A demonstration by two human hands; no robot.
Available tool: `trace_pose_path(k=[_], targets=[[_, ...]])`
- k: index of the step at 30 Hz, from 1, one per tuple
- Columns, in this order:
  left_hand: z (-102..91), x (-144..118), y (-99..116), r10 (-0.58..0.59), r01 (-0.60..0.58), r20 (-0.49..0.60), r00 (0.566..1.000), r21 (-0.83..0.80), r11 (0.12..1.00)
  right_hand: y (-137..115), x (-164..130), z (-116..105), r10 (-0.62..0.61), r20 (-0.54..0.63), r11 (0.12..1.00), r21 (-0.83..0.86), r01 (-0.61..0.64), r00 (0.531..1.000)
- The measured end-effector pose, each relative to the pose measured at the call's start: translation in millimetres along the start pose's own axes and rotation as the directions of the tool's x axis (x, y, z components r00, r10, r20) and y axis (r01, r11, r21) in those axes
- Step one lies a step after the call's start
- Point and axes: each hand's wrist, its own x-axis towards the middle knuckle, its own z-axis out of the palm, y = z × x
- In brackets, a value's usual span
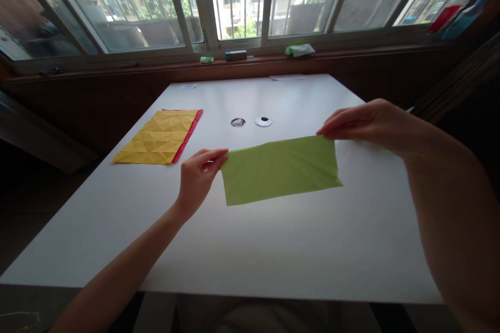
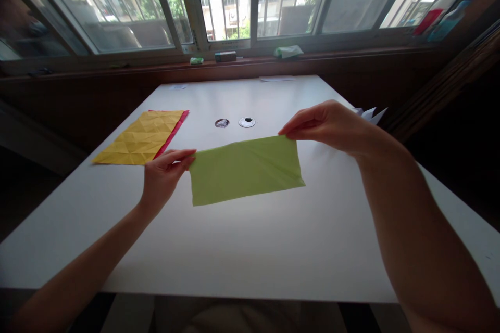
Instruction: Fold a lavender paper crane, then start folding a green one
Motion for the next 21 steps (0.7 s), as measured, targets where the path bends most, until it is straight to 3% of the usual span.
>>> trace_pose_path(k=[21], targets=[[1.2,-2.2,2.3,-0.063,0.061,-0.013,0.998,-0.087,0.994,2.3,1.2,0.8,-0.024,0.018,1.000,-0.008,0.024,1.000]])
